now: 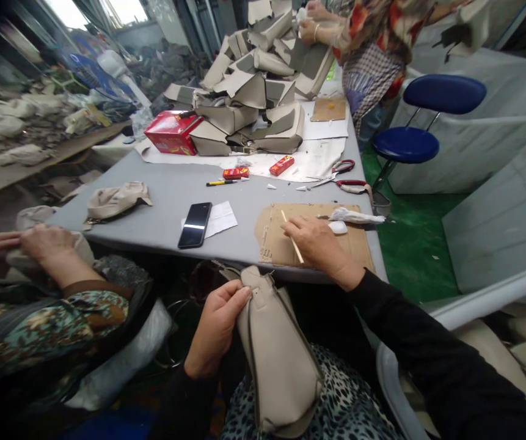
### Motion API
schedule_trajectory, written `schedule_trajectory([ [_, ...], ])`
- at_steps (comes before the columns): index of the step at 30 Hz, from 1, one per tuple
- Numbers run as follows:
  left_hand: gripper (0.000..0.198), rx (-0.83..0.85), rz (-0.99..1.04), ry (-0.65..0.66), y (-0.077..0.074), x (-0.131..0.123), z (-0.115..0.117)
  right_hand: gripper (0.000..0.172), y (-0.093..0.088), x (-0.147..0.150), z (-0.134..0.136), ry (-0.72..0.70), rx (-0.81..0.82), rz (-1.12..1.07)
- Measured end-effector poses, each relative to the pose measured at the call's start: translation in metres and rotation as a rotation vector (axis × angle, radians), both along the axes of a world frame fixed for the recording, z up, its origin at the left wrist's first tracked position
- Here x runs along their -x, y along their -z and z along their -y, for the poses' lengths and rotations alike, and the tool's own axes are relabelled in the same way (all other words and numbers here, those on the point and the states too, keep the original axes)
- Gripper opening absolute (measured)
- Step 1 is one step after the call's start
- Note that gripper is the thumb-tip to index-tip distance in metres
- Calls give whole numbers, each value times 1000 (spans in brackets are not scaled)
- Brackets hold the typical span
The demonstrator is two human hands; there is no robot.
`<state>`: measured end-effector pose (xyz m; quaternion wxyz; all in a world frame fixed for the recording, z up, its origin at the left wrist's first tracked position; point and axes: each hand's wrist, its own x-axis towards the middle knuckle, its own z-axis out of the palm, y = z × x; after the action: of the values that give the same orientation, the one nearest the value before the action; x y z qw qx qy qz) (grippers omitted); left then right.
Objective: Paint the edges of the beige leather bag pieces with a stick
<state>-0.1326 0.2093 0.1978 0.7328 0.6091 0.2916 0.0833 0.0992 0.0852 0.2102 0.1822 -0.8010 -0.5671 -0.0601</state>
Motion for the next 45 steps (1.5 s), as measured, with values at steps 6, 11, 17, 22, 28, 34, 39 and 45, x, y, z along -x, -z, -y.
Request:
schedule_trajectory([
  [6, 35, -2, 7, -142, -1, 16, -3, 27, 6, -17, -21, -87, 261, 266],
  [11, 37, 16, 22, -186, -5, 19, -5, 42, -17, 8, -10, -132, 69, 236],
  [17, 33, 66, 15, -124, -19, 28, -3, 25, -12, 78, 12, -219, -276, -713],
  [22, 36, 79, -10, -56, -22, 23, 0, 34, 21, 98, 15, -169, -236, -1385],
  [28, 36, 72, -11, 28, -22, 18, 3, 44, 35, 102, 14, -194, -312, -1994],
  [34, 37, 25, -61, 78, -26, 15, 2, 41, 39, 94, 12, -315, -231, -2085],
  [39, 37, -1, -68, 92, -33, 11, 4, 47, 45, 86, 11, -329, -145, -2058],
  [45, 37, -5, -87, 102, -36, 11, 4, 43, 40, 81, 10, -347, -109, -2087],
])
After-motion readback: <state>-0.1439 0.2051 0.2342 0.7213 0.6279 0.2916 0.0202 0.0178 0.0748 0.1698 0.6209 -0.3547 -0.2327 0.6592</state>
